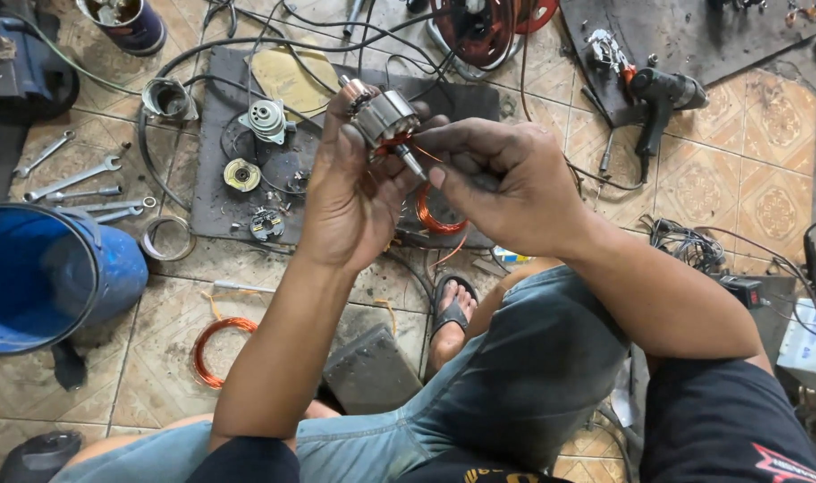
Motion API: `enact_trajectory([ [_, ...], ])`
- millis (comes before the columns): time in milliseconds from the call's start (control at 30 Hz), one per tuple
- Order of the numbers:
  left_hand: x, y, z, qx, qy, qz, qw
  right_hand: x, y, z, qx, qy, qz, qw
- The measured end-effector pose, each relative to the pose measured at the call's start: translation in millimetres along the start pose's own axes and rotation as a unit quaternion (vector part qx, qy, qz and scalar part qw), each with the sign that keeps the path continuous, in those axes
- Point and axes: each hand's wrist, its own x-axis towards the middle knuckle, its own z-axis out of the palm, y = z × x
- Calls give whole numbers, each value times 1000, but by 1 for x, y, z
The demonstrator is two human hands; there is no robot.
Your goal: Winding copper wire onto a motor armature as part of a motor repair or rebuilding process.
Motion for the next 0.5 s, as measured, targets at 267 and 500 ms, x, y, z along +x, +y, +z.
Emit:
enact_trajectory([
  [267, 5, 0, 10, 43, 57, 27, 997, 3, -14, 0, -367, 0, -166, 915],
  [500, 9, -2, 16, 107, 57, 56, 991, -4, -13, -9, -547, 41, -264, 793],
])
